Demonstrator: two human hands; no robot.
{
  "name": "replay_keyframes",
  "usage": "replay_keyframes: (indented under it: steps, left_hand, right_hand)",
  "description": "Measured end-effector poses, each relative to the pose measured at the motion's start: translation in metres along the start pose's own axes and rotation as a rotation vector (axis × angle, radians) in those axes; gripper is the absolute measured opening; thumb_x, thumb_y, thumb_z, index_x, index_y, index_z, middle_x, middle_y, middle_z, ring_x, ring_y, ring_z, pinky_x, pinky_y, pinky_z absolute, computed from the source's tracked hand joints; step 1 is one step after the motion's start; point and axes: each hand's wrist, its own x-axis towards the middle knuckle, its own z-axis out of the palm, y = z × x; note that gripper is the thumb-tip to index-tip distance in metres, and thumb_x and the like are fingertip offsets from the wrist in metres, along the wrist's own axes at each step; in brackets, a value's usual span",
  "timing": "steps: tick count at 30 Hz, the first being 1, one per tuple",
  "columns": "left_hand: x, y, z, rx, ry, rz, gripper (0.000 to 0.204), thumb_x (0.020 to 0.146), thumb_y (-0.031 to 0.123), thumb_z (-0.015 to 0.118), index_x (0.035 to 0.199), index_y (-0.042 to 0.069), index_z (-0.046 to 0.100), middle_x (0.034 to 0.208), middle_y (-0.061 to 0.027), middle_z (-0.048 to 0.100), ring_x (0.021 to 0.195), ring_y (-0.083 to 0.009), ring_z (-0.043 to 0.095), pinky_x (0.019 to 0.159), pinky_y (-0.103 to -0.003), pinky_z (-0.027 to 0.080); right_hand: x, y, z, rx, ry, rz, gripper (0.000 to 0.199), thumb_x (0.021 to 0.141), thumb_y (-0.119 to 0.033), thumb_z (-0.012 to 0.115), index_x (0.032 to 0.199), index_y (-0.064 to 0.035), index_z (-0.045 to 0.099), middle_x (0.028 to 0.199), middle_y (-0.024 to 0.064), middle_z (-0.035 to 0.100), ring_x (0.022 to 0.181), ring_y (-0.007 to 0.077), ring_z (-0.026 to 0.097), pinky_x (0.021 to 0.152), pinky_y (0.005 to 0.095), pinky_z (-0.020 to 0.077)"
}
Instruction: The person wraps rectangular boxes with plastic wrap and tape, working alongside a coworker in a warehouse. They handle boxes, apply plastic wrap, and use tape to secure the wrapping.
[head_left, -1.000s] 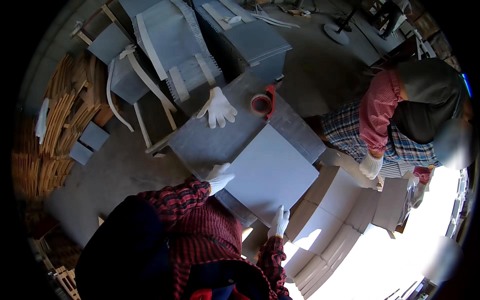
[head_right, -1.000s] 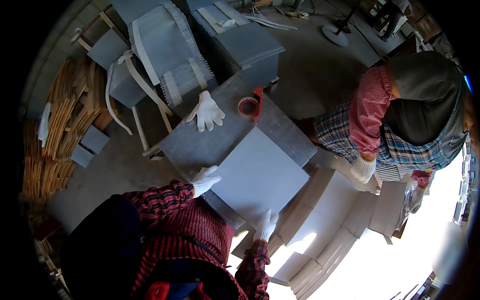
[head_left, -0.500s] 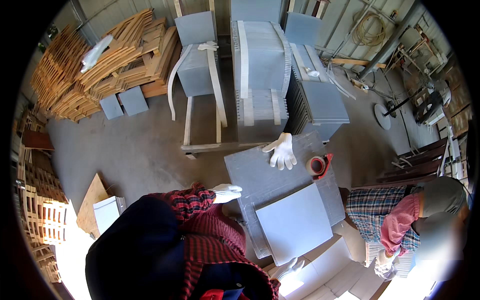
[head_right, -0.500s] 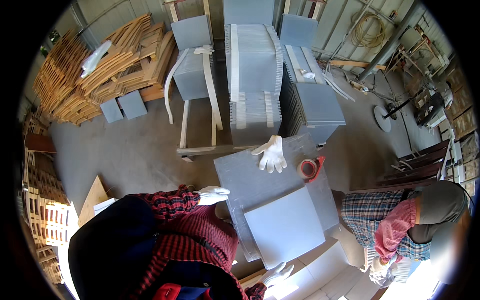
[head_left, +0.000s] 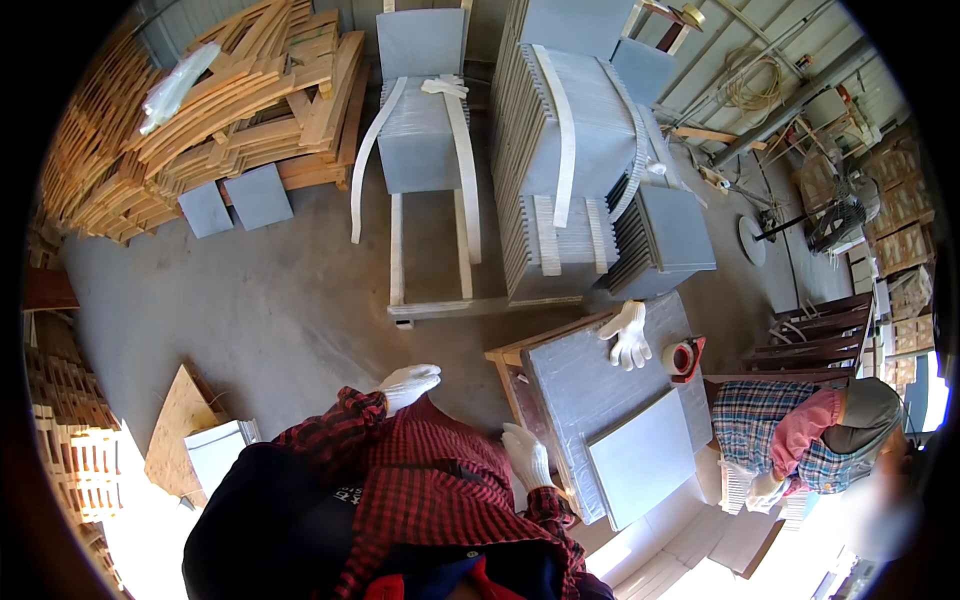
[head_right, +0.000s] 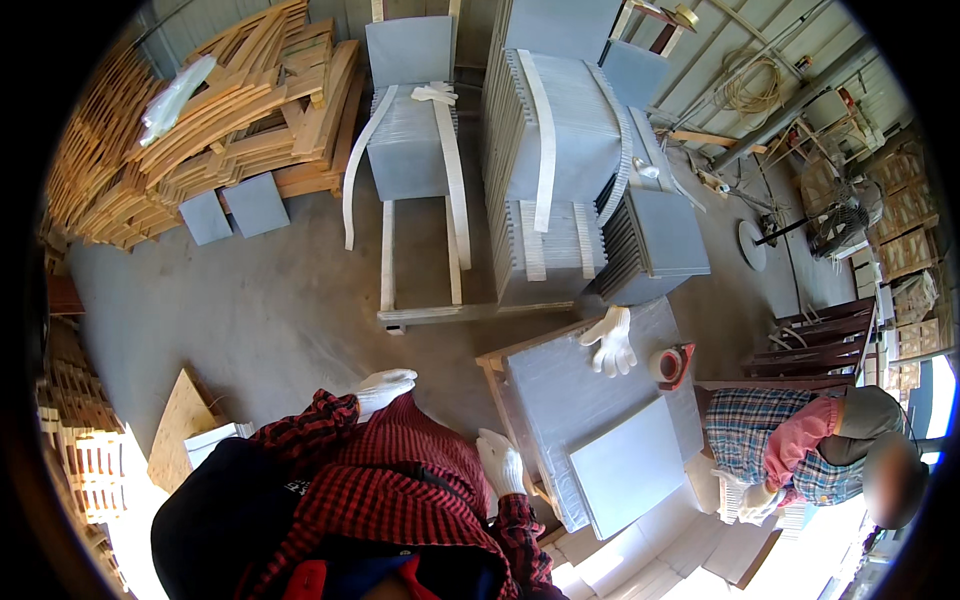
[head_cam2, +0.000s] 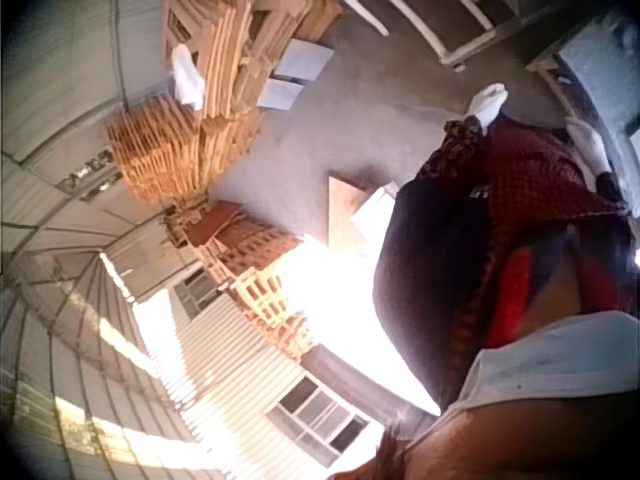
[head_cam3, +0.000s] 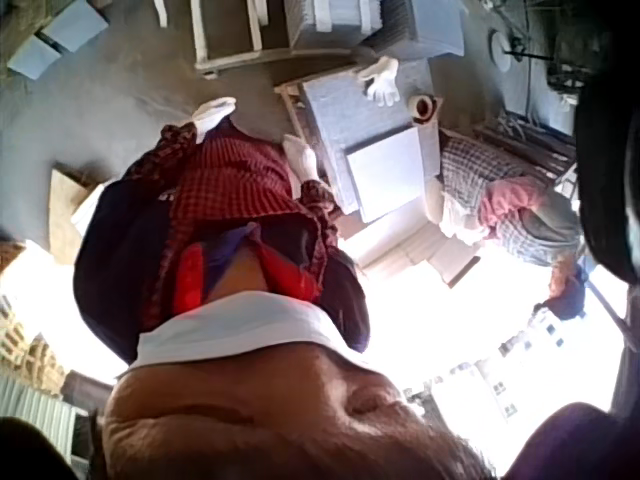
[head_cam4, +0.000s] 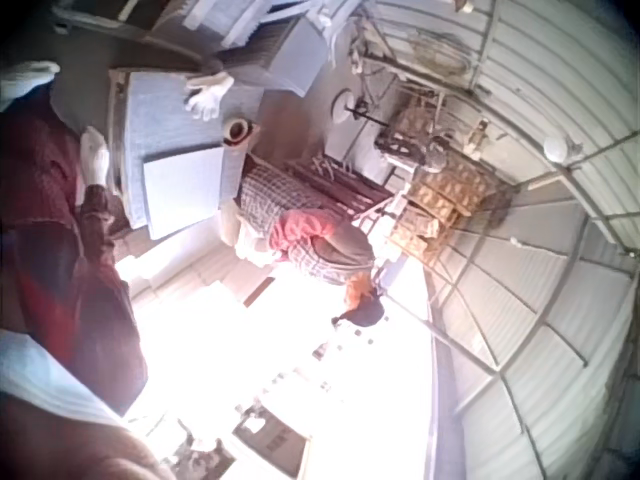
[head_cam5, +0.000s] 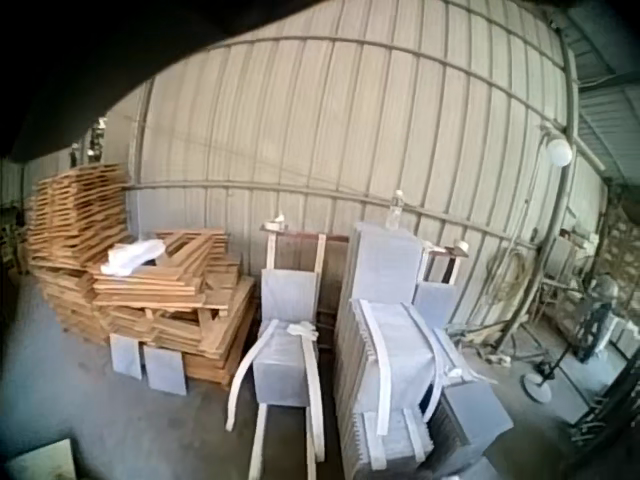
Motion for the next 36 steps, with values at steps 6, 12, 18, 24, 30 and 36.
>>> replay_keyframes:
  steps: [6,12,18,24,30,36]
  left_hand:
    - [-0.014,-0.011,-0.077,0.01,0.067,-0.049,0.053,0.102,0.041,0.051,0.135,0.001,0.057,0.138,-0.0148,0.06,0.13,-0.0277,0.054,0.11,-0.034,0.039]
    - [0.02,0.009,-0.092,-0.099,0.088,0.003,0.051,0.103,0.039,0.05,0.137,0.002,0.056,0.138,-0.015,0.06,0.132,-0.0258,0.053,0.111,-0.033,0.038]
    - [0.059,0.098,-0.105,-0.069,0.026,-0.016,0.05,0.103,0.036,0.052,0.14,0.002,0.054,0.145,-0.0132,0.054,0.136,-0.0235,0.047,0.114,-0.033,0.034]
    - [0.148,0.207,-0.12,0.172,0.012,0.118,0.048,0.103,0.036,0.05,0.138,0.003,0.055,0.139,-0.015,0.058,0.128,-0.0268,0.054,0.109,-0.035,0.04]
    - [0.297,0.363,-0.119,0.646,0.324,0.841,0.032,0.091,0.017,0.06,0.12,0.004,0.063,0.119,-0.0162,0.063,0.107,-0.0371,0.06,0.093,-0.044,0.048]
    - [0.411,0.427,-0.119,1.147,0.306,1.012,0.023,0.086,0.013,0.065,0.108,0.008,0.069,0.131,-0.0107,0.058,0.135,-0.0312,0.043,0.111,-0.055,0.034]
  right_hand:
    - [0.034,-0.048,0.028,-0.057,-0.135,0.066,0.037,0.095,-0.026,0.057,0.119,-0.0006,0.069,0.121,0.0189,0.069,0.117,0.0333,0.064,0.103,0.0379,0.0471]
    - [0.091,-0.072,0.007,-0.104,-0.06,0.031,0.036,0.096,-0.031,0.055,0.119,-0.0064,0.07,0.118,0.0186,0.069,0.115,0.0346,0.064,0.099,0.0396,0.0488]
    - [0.205,-0.08,-0.041,-0.05,0.17,0.006,0.041,0.095,-0.026,0.061,0.127,-0.001,0.065,0.126,0.0185,0.067,0.118,0.0285,0.064,0.099,0.0359,0.0489]
    - [0.387,-0.118,-0.118,-0.264,0.53,-0.253,0.047,0.092,-0.024,0.061,0.132,0.0007,0.057,0.129,0.0263,0.06,0.117,0.0421,0.058,0.099,0.0462,0.0473]
    - [0.538,-0.198,-0.184,-0.54,0.639,-0.43,0.064,0.082,-0.012,0.067,0.141,0.0006,0.046,0.14,0.0258,0.049,0.125,0.0401,0.05,0.104,0.0491,0.0426]
    - [0.617,-0.208,-0.215,-0.756,0.565,-0.515,0.063,0.079,-0.007,0.065,0.14,-0.0033,0.047,0.143,0.0183,0.046,0.136,0.036,0.041,0.111,0.0469,0.0358]
